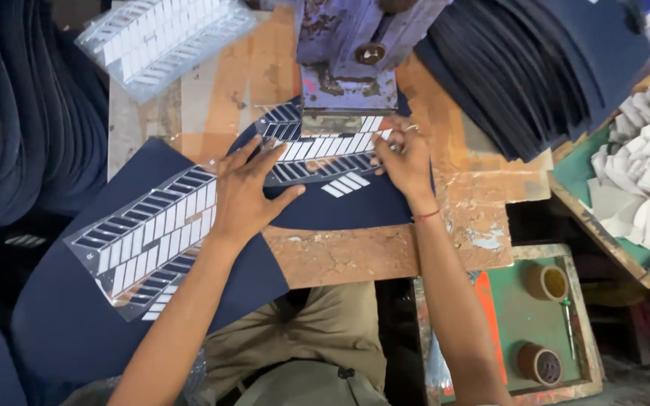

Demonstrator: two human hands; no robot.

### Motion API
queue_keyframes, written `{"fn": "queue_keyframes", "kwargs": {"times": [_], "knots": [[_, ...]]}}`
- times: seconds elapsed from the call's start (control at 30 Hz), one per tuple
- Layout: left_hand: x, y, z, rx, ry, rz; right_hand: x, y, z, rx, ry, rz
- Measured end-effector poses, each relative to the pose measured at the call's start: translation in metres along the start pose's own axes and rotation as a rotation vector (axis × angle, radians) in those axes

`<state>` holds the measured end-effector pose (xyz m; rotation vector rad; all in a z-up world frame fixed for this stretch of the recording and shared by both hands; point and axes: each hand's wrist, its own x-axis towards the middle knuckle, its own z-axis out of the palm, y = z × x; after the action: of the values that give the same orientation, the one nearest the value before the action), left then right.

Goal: Using a mechanical press to apply patterned transfer sheets onto pre-cut fabric pieces.

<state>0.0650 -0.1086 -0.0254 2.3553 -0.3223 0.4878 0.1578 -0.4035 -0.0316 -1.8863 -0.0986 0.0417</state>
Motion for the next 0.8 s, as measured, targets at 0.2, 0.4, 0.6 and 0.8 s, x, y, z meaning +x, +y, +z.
{"fn": "queue_keyframes", "kwargs": {"times": [0.2,0.4,0.6,0.8], "knots": [[-0.001,0.002,0.0,0.018,-0.023,0.028,-0.002,-0.008,0.0,0.047,0.038,-0.002],[0.0,0.001,0.001,0.01,-0.05,0.047,-0.001,-0.011,0.001,0.023,0.051,0.012],[0.002,0.003,-0.001,0.034,-0.056,0.06,-0.002,-0.018,0.002,0.047,0.058,0.006],[0.004,0.004,-0.001,0.033,-0.047,0.046,0.001,-0.008,0.001,0.037,0.067,0.028]]}}
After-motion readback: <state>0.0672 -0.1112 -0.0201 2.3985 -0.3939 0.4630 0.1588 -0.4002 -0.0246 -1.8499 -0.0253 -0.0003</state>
